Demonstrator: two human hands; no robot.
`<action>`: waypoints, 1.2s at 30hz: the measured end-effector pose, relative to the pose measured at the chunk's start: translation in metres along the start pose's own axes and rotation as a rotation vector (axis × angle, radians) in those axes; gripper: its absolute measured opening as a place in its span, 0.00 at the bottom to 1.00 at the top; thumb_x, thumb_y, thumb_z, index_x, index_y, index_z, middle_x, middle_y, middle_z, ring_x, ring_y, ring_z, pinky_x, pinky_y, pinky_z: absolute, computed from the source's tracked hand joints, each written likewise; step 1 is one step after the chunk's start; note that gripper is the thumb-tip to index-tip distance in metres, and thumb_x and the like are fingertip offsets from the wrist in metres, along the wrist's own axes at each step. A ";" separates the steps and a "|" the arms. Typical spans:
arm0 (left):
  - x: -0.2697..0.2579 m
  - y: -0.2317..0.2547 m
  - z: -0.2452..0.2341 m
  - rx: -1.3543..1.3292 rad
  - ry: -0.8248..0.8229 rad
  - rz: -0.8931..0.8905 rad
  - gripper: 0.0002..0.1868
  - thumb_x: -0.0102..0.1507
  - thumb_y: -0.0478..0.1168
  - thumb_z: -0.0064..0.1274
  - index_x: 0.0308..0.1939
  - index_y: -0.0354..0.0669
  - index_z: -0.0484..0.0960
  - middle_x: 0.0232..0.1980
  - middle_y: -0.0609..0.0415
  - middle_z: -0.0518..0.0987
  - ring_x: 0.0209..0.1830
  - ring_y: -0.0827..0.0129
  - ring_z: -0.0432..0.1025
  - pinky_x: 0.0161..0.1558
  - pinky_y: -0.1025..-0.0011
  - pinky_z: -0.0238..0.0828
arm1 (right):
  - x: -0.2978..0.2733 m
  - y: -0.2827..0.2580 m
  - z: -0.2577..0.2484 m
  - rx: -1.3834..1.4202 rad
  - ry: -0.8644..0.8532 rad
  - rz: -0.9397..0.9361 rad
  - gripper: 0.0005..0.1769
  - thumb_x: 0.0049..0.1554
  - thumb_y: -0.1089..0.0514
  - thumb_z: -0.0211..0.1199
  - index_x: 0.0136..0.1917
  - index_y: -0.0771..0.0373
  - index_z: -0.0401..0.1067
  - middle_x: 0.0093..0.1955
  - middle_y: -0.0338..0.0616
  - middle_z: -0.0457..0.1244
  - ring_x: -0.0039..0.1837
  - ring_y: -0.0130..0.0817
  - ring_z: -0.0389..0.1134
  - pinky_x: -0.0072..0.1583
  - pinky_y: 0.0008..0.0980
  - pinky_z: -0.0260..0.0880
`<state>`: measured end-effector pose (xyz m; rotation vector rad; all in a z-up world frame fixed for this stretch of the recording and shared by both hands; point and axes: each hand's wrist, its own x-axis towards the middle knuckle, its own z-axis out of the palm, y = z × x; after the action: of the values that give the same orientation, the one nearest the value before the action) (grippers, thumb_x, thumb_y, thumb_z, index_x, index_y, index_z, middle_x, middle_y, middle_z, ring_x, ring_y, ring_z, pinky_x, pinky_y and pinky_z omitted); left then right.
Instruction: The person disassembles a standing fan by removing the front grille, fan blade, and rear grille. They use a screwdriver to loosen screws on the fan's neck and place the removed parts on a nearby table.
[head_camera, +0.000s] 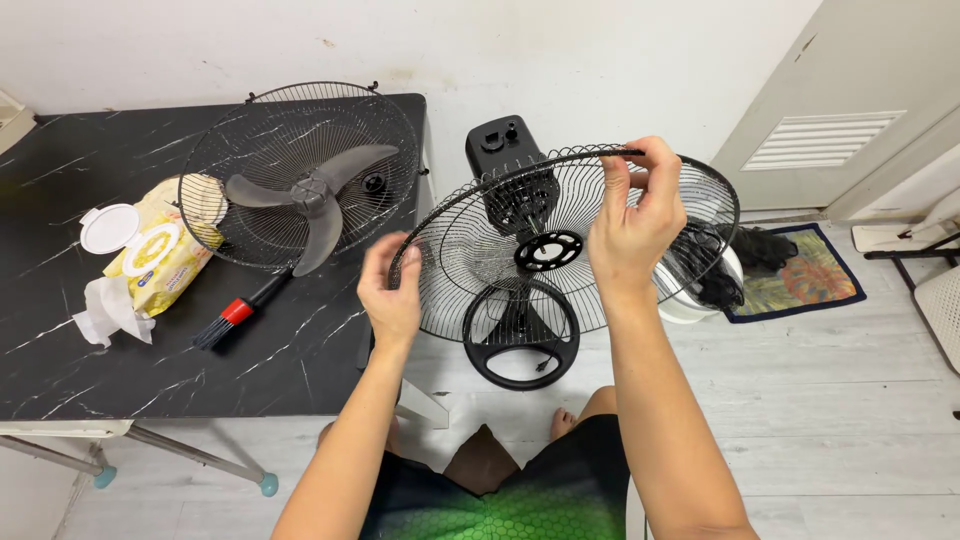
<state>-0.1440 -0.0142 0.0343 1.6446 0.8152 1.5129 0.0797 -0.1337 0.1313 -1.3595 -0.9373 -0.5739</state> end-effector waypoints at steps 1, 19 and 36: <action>0.000 -0.001 -0.002 -0.025 -0.097 -0.132 0.15 0.70 0.37 0.57 0.57 0.30 0.83 0.48 0.46 0.85 0.47 0.67 0.77 0.54 0.71 0.74 | 0.000 -0.004 -0.002 0.014 -0.002 -0.001 0.11 0.72 0.58 0.65 0.60 0.66 0.68 0.51 0.43 0.68 0.44 0.29 0.69 0.46 0.28 0.66; 0.044 0.021 -0.098 -0.104 -0.123 -0.310 0.21 0.71 0.49 0.48 0.54 0.32 0.81 0.43 0.44 0.86 0.31 0.66 0.82 0.29 0.74 0.78 | -0.063 -0.097 0.040 0.116 -0.373 -0.058 0.19 0.42 0.77 0.48 0.46 0.64 0.63 0.68 0.55 0.54 0.68 0.54 0.51 0.71 0.49 0.50; 0.060 0.009 -0.166 -0.160 0.064 -0.553 0.22 0.71 0.52 0.46 0.55 0.36 0.78 0.46 0.43 0.86 0.31 0.58 0.82 0.27 0.69 0.80 | -0.112 -0.088 0.103 0.380 -0.473 0.163 0.04 0.59 0.70 0.59 0.48 0.67 0.73 0.54 0.48 0.65 0.55 0.42 0.71 0.58 0.34 0.71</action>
<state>-0.3033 0.0494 0.0774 1.1331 1.0499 1.2024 -0.0750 -0.0666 0.0827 -1.2265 -1.2275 0.0629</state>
